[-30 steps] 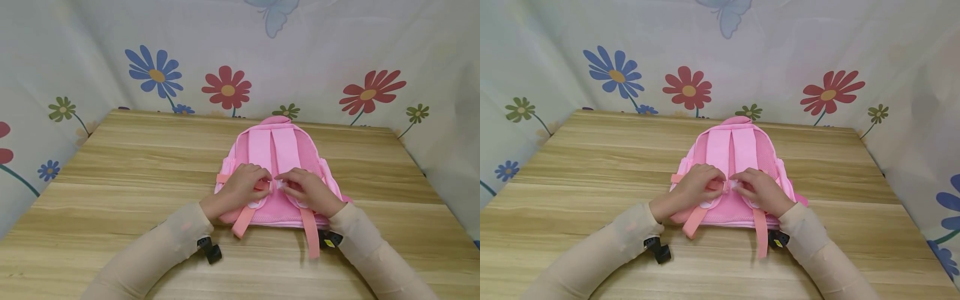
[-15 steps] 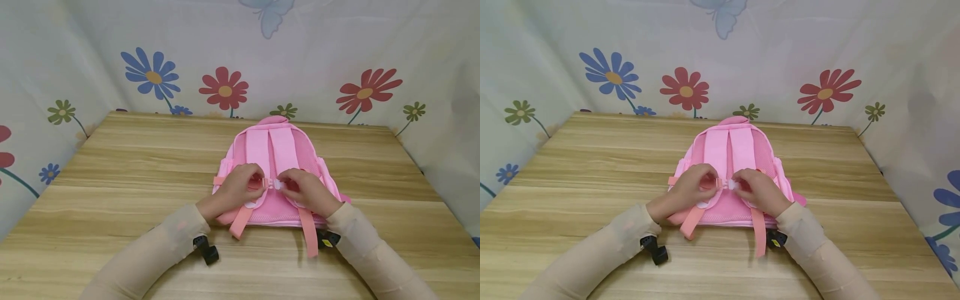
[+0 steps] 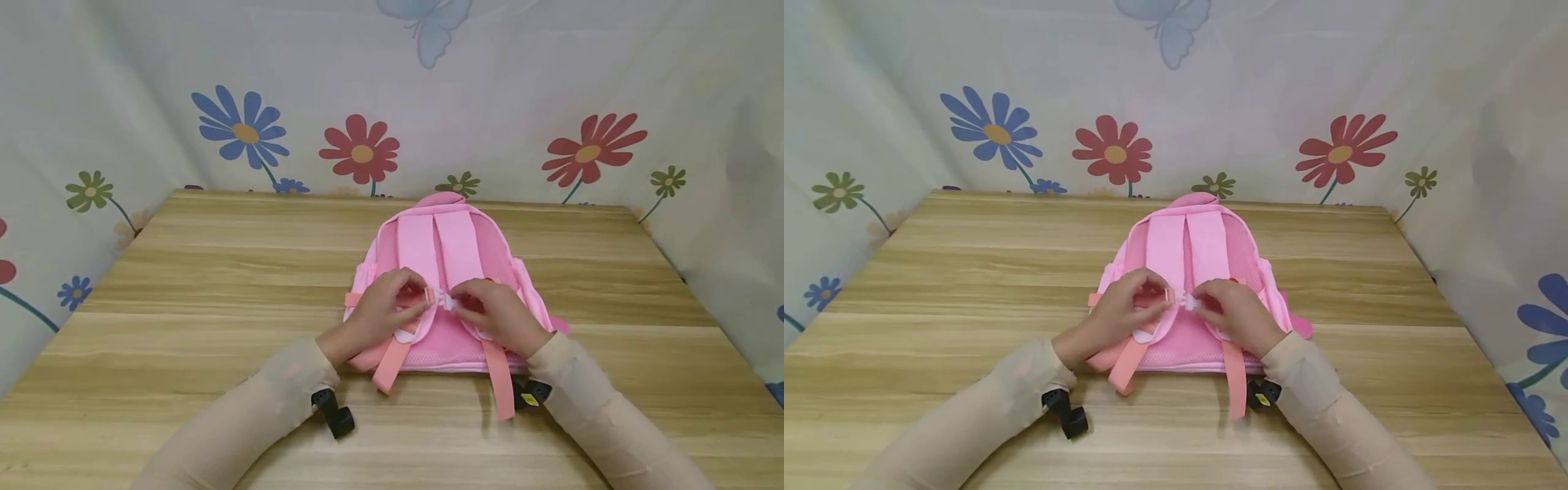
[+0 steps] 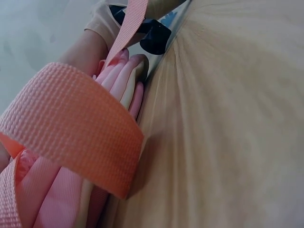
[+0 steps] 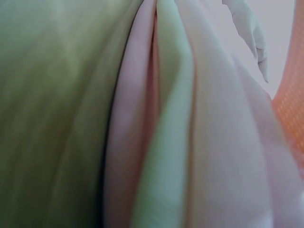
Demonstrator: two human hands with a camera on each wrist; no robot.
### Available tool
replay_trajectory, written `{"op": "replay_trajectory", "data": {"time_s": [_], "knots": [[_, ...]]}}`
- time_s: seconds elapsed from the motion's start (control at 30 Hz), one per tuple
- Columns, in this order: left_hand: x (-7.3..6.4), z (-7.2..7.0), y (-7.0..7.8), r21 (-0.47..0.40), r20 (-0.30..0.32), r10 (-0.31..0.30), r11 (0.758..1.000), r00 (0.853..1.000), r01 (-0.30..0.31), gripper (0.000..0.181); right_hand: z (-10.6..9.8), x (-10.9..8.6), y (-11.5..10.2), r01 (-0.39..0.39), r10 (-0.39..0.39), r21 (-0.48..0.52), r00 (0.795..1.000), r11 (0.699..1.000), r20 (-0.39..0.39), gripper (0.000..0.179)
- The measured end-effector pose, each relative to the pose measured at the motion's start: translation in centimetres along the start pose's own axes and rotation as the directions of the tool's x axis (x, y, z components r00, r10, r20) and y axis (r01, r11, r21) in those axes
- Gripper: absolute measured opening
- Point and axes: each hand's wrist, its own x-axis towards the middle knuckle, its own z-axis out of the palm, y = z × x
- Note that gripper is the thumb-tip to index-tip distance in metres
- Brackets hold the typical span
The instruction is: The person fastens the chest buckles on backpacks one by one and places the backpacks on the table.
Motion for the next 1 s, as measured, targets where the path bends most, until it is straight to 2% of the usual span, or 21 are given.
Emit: {"op": "replay_trajectory", "data": {"time_s": [0.17, 0.53, 0.83, 1.0], "knots": [[-0.10, 0.23, 0.00, 0.024, 0.000, 0.001, 1.000, 1.000, -0.001, 0.021, 0.18, -0.09, 0.00, 0.001, -0.001, 0.009, 1.000, 1.000, -0.009, 0.022], [0.07, 0.32, 0.02, 0.001, 0.024, -0.066, 0.998, 0.998, 0.066, 0.019, 0.19, -0.10, 0.17, 0.021, -0.021, 0.012, 1.000, 1.000, -0.019, 0.023], [0.22, 0.08, 0.26, 0.025, 0.067, -0.056, 0.998, 0.996, 0.054, 0.019, 0.20, -0.12, 0.25, 0.015, -0.015, 0.029, 0.999, 0.999, -0.029, 0.023], [0.23, 0.03, 0.08, 0.038, 0.082, -0.023, 0.999, 0.996, 0.020, 0.019, 0.18, -0.10, 0.31, 0.014, -0.013, 0.032, 1.000, 0.999, -0.024, 0.023]]}}
